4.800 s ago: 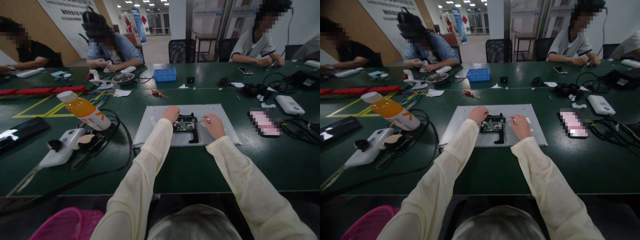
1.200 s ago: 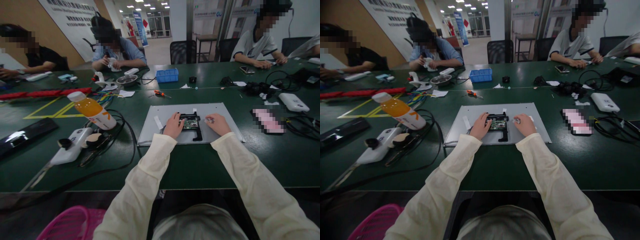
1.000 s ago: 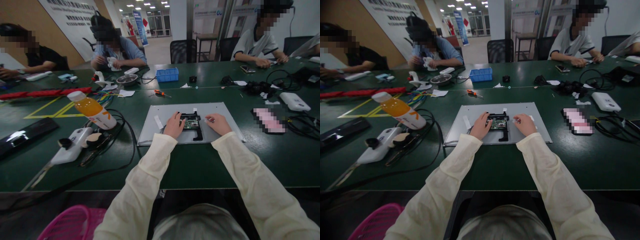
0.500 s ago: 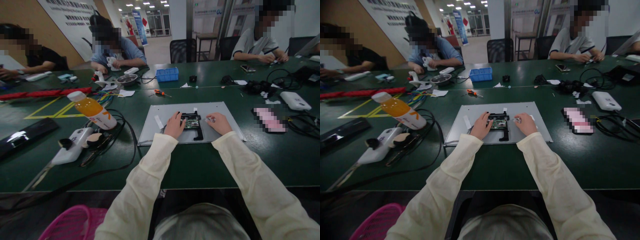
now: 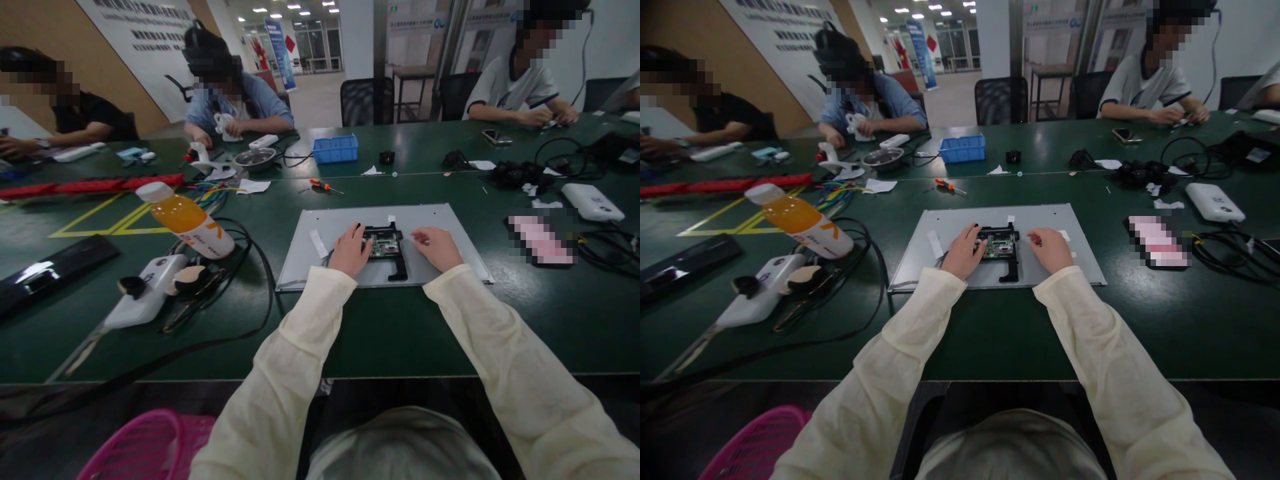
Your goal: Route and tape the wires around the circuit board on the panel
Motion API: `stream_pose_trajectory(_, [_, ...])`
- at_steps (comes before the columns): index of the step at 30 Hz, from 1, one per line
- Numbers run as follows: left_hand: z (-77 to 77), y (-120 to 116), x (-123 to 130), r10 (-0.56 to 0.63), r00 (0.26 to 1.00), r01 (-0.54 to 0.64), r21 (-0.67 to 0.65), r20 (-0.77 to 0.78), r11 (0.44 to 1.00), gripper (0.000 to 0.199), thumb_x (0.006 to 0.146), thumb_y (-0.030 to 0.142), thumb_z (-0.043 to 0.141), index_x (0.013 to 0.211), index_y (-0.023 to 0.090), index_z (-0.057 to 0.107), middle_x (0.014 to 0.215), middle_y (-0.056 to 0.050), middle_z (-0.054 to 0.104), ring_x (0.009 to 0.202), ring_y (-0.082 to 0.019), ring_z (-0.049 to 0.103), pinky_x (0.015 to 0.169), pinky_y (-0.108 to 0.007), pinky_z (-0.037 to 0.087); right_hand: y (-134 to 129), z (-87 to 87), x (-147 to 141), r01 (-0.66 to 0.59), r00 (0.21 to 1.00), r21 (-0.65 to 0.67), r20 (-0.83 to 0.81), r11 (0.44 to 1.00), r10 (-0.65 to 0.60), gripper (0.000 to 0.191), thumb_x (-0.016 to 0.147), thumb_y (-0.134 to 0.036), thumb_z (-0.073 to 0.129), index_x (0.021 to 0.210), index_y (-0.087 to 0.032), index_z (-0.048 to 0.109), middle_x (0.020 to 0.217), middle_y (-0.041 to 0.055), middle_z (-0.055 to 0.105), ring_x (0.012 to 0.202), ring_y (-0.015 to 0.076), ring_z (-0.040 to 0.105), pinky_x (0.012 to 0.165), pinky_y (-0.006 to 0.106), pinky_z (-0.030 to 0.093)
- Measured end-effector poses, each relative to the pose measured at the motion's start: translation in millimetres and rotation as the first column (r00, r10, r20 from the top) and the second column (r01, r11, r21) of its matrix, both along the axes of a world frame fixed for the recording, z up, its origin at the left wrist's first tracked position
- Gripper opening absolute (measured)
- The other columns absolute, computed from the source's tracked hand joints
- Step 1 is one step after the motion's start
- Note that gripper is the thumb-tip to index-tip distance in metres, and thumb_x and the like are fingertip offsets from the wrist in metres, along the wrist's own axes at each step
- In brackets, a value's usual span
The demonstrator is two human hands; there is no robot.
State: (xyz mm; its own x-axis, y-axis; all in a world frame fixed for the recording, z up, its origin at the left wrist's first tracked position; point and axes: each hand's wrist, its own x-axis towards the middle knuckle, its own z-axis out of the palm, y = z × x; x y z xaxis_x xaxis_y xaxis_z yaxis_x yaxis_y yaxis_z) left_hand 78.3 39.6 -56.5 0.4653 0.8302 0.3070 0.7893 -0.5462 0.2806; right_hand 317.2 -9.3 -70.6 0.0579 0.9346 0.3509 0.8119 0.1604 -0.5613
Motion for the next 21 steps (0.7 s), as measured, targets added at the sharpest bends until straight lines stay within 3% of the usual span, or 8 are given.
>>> stream_pose_trajectory(7, [-1.5, 1, 0, -0.006, 1.000, 0.006, 0.014, 0.008, 1.000, 0.047, 0.093, 0.040, 0.034, 0.132, 0.014, 0.040, 0.141, -0.014, 0.039, 0.129, -0.024, 0.039, 0.104, -0.040, 0.036, 1, 4.7, 7, 0.060, 0.998, 0.047, 0.033, 0.997, -0.061, 0.023, 0.075, -0.022, 0.060, 0.096, -0.016, 0.066, 0.093, 0.0067, 0.067, 0.076, 0.0164, 0.062, 0.077, 0.031, 0.048])
stream_pose_trajectory(12, [-1.5, 1, 0, 0.000, 1.000, 0.000, 0.008, 0.013, 1.000, 0.047, 0.093, 0.040, 0.034, 0.132, 0.015, 0.040, 0.142, -0.015, 0.039, 0.128, -0.024, 0.040, 0.104, -0.040, 0.035, 0, 3.6, 10, 0.053, 0.995, 0.012, 0.088, 0.999, -0.054, 0.026, 0.076, -0.028, 0.061, 0.098, -0.017, 0.066, 0.092, 0.0073, 0.068, 0.083, 0.0193, 0.062, 0.081, 0.033, 0.047])
stream_pose_trajectory(21, [0.7, 0, 0, -0.008, 1.000, 0.008, -0.022, 0.002, 1.000, 0.047, 0.093, 0.040, 0.033, 0.133, 0.015, 0.039, 0.143, -0.014, 0.037, 0.130, -0.024, 0.038, 0.104, -0.040, 0.035, 0, 0.6, 6, 0.019, 0.995, -0.004, 0.093, 1.000, -0.018, 0.025, 0.076, -0.021, 0.058, 0.100, -0.016, 0.065, 0.092, 0.0071, 0.068, 0.083, 0.0186, 0.062, 0.077, 0.031, 0.049])
